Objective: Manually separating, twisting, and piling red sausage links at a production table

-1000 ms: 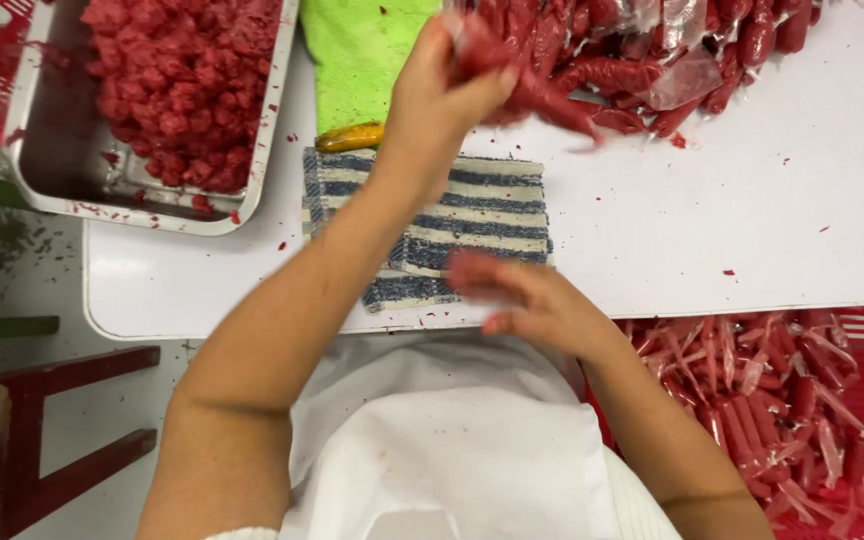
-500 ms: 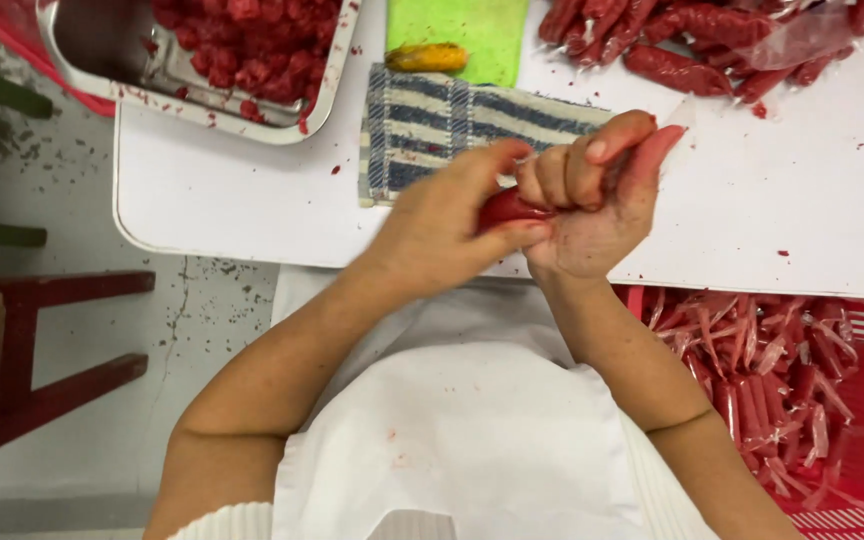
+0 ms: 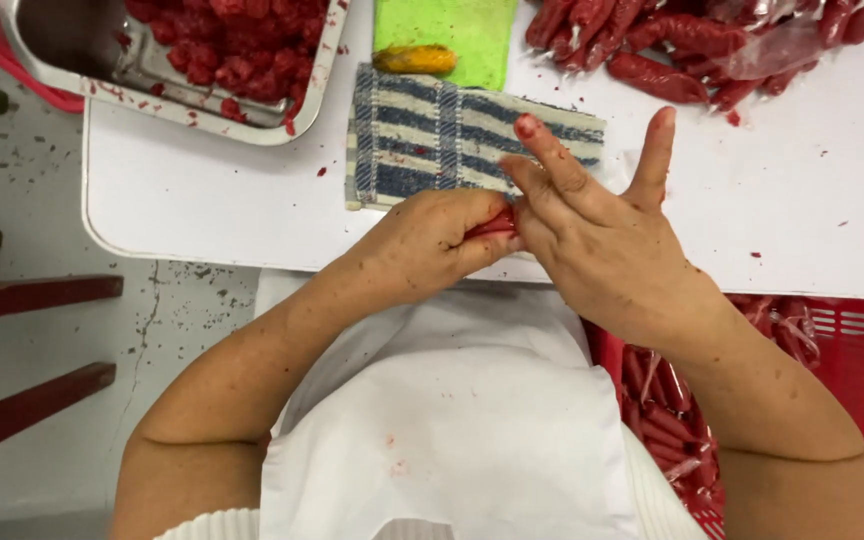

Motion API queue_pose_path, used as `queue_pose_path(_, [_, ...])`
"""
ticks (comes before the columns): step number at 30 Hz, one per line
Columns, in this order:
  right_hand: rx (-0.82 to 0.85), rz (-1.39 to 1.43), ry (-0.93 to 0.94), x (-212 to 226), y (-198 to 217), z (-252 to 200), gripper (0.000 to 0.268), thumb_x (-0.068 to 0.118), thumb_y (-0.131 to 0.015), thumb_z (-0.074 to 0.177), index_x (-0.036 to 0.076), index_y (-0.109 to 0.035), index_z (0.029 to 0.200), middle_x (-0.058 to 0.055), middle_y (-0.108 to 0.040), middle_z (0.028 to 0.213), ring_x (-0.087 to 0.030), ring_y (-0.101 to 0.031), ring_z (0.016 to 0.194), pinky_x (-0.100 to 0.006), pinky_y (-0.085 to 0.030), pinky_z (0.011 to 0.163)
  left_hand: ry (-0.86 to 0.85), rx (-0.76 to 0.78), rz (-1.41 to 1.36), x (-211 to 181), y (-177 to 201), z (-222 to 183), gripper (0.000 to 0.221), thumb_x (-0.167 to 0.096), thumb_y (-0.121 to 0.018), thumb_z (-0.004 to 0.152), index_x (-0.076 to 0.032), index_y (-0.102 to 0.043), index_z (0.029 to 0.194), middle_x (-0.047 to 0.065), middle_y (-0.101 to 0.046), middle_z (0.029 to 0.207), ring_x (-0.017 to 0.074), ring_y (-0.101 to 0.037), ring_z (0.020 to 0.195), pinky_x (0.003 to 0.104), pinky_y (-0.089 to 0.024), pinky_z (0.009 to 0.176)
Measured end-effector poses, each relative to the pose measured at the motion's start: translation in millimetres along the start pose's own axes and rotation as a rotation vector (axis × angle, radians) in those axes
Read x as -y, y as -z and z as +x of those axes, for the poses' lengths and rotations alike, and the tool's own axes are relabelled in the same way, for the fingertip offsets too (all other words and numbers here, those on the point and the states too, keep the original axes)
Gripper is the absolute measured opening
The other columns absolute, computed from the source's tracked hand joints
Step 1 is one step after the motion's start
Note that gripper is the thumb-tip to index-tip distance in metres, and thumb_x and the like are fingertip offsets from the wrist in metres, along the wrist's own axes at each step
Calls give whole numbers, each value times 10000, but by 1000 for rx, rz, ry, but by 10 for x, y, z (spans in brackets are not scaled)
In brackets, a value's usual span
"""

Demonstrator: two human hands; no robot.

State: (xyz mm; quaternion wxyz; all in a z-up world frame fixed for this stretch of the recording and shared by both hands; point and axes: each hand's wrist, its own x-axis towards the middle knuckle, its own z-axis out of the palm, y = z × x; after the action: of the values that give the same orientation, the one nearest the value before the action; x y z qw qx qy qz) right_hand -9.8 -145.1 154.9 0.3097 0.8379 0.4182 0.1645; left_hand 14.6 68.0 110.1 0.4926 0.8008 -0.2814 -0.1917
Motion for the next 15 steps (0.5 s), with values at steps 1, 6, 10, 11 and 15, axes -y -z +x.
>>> queue_pose_path(1, [-51,196,1,8,-36,4,196,131,-461,1187,112,-655,1213,-36,-605,1595,-248,-170,1653,-808,70,1144,7,16,-26,6,26,-19,321,-319,-594,995,-137,-460,768,-3,-548,693,188,-510,619,360,-399,590])
queue_pose_path(6, [-131,372,17,107,-134,64,226,56,-480,1157,54,-695,1085,-54,-706,1441,-256,-301,1630,-810,-46,1136,71,41,-49,103,30,-78,345,-340,-610,983,-146,-449,748,-27,-532,675,162,-503,620,336,-384,577])
queue_pose_path(10, [-144,429,17,160,-260,90,232,35,-503,1186,88,-676,1039,1,-705,1299,-224,-301,1659,-835,53,1108,-20,2,-42,218,15,-117,323,-321,-612,980,-133,-448,775,-2,-550,709,188,-505,639,356,-389,588])
queue_pose_path(11, [-152,444,17,167,-293,110,301,23,-516,1191,137,-629,936,31,-682,1222,-215,-293,1662,-847,67,1089,-58,-6,-53,245,22,-130,317,-297,-618,981,-131,-439,779,1,-540,716,187,-494,643,356,-384,589])
queue_pose_path(15, [-231,374,67,208,-482,178,329,26,-429,1170,172,-596,927,30,-602,1055,-208,-368,1637,-836,61,1117,150,126,54,209,-12,-68,280,-346,-683,895,-149,-485,869,17,-610,835,227,-575,710,393,-416,616])
